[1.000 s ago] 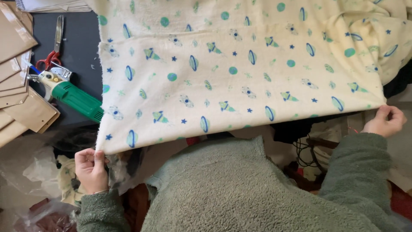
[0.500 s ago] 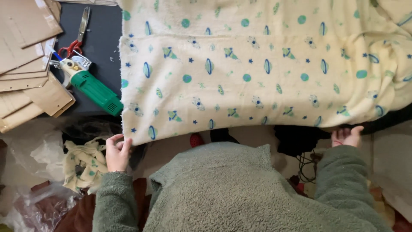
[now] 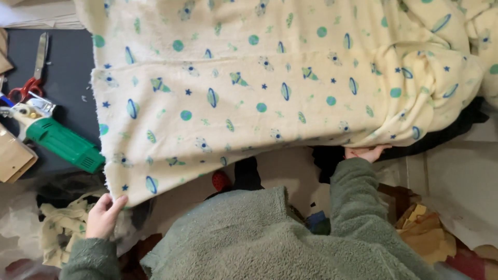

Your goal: The person unfolds a large piece of patterned fabric on a table and places a cardboard template on top. They trace the template's outline onto the fabric with a pen, then use a handheld electric fabric cutter to cut along the marked line.

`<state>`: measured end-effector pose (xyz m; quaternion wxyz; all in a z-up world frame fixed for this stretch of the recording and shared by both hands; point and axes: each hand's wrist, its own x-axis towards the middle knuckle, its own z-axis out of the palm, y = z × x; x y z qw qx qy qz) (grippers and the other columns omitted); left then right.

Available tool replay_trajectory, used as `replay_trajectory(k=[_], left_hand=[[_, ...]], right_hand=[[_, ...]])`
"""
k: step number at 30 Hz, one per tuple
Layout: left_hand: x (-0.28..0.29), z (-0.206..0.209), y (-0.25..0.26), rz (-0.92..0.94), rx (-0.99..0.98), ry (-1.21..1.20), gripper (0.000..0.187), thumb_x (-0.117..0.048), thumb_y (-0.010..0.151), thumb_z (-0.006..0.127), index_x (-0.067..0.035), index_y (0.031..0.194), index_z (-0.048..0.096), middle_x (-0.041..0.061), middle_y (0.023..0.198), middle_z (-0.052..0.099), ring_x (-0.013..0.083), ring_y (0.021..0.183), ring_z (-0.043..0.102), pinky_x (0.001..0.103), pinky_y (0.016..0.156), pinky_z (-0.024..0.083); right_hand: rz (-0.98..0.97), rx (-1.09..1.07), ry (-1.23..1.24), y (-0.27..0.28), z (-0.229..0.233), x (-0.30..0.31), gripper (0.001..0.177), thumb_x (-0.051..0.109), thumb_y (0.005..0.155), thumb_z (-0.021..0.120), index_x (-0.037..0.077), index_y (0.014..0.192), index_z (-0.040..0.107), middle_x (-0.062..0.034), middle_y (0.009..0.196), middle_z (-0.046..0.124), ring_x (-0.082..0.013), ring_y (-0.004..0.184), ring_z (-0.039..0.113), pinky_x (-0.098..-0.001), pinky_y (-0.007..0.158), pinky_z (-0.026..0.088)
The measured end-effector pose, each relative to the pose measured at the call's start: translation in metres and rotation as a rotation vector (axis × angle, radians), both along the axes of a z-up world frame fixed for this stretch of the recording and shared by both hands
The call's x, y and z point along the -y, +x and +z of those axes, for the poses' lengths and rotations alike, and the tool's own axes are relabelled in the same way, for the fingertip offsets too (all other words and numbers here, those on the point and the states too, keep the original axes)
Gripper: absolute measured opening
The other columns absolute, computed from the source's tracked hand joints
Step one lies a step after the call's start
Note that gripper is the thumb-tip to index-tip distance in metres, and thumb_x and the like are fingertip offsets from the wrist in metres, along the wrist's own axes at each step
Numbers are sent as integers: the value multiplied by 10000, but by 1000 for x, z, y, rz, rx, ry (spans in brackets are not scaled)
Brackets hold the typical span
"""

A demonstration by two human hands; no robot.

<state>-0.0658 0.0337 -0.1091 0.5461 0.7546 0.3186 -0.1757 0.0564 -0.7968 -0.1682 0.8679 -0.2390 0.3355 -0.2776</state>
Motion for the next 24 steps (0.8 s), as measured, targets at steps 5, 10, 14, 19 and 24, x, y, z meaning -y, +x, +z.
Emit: replay_trajectory(k=[5, 10, 14, 19, 24], left_hand=[[3, 35, 1, 223, -26, -275, 195, -193, 919, 658, -86, 1074, 606, -76, 948, 685, 36, 809, 619, 231, 707, 506], [-13, 57, -12, 150, 146, -208, 189, -120, 1002, 682, -63, 1132, 557, 17, 921, 634, 83, 769, 602, 234, 686, 486], [0, 76, -9, 180, 273, -177, 216, -86, 1013, 690, -56, 1162, 537, 13, 971, 631, 53, 848, 586, 207, 744, 464], [46, 127, 10, 247, 440, -146, 276, -92, 996, 638, -95, 1226, 486, 29, 1035, 681, 50, 925, 621, 214, 788, 496], [42, 124, 4, 207, 348, -81, 201, -96, 1027, 597, -49, 1222, 604, 50, 1040, 680, 85, 881, 588, 241, 750, 471]], right_hand=[[279, -186, -288, -33, 84, -13, 782, 634, 948, 523, 194, 1575, 369, -74, 1612, 447, -315, 1489, 428, -594, 1226, 351], [314, -517, -416, -52, 145, 16, 536, 321, 1080, 546, 56, 1533, 439, -101, 1517, 597, -237, 1394, 586, -431, 1158, 416], [279, -444, -517, -44, 177, 12, 477, 226, 1068, 528, 39, 1498, 443, -118, 1504, 575, -231, 1389, 583, -438, 1130, 446], [205, -335, -907, -42, 197, 4, 441, 182, 1163, 450, -65, 1527, 480, -235, 1460, 664, -283, 1307, 738, -400, 1061, 580], [137, -646, -907, -49, 132, 129, 418, 193, 1086, 557, -85, 1395, 597, -218, 1211, 718, -257, 979, 722, -366, 733, 596]])
